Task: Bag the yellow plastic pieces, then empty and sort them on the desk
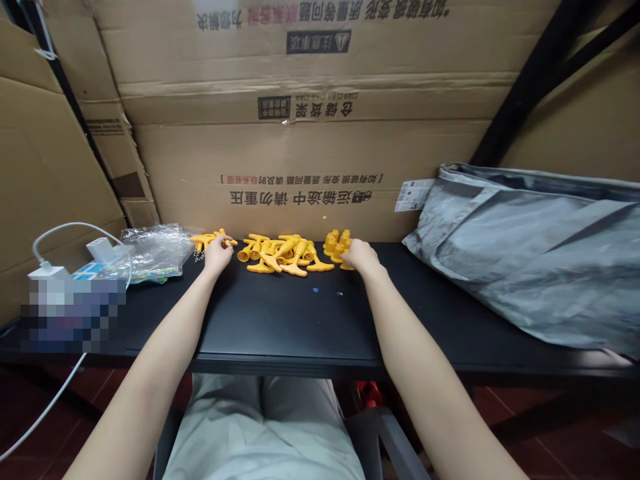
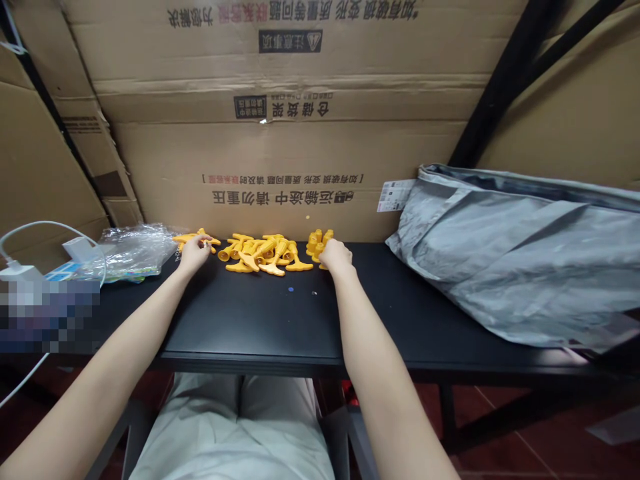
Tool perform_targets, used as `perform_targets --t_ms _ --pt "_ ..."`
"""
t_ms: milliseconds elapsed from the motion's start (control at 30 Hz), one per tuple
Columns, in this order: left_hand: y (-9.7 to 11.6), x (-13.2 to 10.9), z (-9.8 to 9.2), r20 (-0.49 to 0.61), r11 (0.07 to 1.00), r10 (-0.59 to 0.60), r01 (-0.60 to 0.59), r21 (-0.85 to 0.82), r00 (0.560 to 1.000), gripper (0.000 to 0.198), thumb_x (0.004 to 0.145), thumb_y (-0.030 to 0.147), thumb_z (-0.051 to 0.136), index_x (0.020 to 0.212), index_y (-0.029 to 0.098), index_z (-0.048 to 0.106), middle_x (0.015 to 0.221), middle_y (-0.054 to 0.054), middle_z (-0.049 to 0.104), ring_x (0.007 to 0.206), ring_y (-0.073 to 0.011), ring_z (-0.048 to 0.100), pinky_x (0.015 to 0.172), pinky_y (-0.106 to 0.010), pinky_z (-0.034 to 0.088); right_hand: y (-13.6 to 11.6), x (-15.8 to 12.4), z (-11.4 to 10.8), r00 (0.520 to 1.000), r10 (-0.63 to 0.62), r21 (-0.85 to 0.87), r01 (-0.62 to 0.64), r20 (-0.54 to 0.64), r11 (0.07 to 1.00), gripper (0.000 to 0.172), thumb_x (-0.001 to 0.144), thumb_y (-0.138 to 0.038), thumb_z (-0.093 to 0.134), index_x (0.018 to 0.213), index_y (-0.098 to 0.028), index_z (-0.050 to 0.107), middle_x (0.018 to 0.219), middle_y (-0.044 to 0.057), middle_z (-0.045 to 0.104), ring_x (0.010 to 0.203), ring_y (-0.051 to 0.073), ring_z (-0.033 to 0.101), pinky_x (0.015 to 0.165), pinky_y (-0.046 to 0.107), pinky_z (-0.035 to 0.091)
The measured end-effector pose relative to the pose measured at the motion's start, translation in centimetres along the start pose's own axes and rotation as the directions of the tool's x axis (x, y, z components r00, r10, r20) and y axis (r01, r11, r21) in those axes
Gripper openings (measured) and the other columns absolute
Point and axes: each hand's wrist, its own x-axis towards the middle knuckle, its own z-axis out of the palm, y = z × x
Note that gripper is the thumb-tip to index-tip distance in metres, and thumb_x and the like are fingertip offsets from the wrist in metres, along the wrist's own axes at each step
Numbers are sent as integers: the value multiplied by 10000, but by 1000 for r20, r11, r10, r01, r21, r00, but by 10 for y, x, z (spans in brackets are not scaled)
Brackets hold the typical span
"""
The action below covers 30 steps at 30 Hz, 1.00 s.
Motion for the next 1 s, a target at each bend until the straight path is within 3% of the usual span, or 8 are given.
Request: perform_targets --t_ms 133,233,400,533,667,800,900,1000 --pt "-4 2 2 60 937 -156 167 -306 986 380 769 132 532 1149 125 533 806 -36 627 557 -84 576 510 -184 443 1 5 6 999 -49 9 49 -5 999 418 750 -201 642 1160 -126 613 1120 155 675 1015 236 644 776 290 486" --pt "-3 4 2 113 840 -241 265 -473 964 514 721 60 525 1223 147 455 941 -53 612 572 -62 589 437 -138 389 1 5 8 998 -59 3 59 -3 998 452 750 -199 648 1191 -114 593 1134 167 667 1029 236 639 783 284 480" --pt "-1 8 -1 219 642 -312 375 -669 924 649 625 -35 467 1227 207 446 1052 -55 568 679 -85 650 547 -189 518 -2 -1 4 999 -41 1 41 10 999 468 772 -247 629 1216 -114 566 1190 176 635 1085 265 613 832 323 462" --pt "2 8 -5 229 523 -309 366 -770 923 690 590 -44 443 1232 206 456 973 -40 552 784 -135 681 660 -257 561 -9 -8 -1 995 7 -50 -12 -96 999 419 839 -296 537 1221 -123 544 1220 192 601 1097 286 603 874 386 433" --pt "4 7 -7 249 452 -304 369 -812 920 677 604 -41 436 1251 159 445 857 -30 577 803 -148 684 734 -283 557 -20 -17 -4 983 -89 -60 81 -162 995 359 873 -293 468 1180 -131 562 1206 183 607 1086 289 601 877 401 420" --pt "1 10 -5 150 529 -325 311 -790 934 501 720 8 468 1205 135 487 772 -20 600 728 -124 674 775 -288 546 -31 -24 1 964 -189 -81 176 -188 981 332 882 -263 445 1139 -112 591 1135 193 640 1053 309 609 852 418 427" --pt "-8 11 0 33 684 -325 259 -681 945 368 796 56 473 1153 118 532 720 -12 589 673 -104 649 728 -262 541 -36 -26 8 939 -260 -94 245 -226 965 309 877 -250 446 1101 -120 614 1131 196 641 1023 318 614 843 430 429" --pt "-20 12 4 -52 859 -237 184 -477 970 284 814 104 487 1076 129 592 751 -34 617 723 -130 649 739 -287 542 -40 -27 13 918 -321 -88 309 -232 947 292 880 -236 432 1067 -136 633 1123 192 642 1013 326 613 848 456 426"
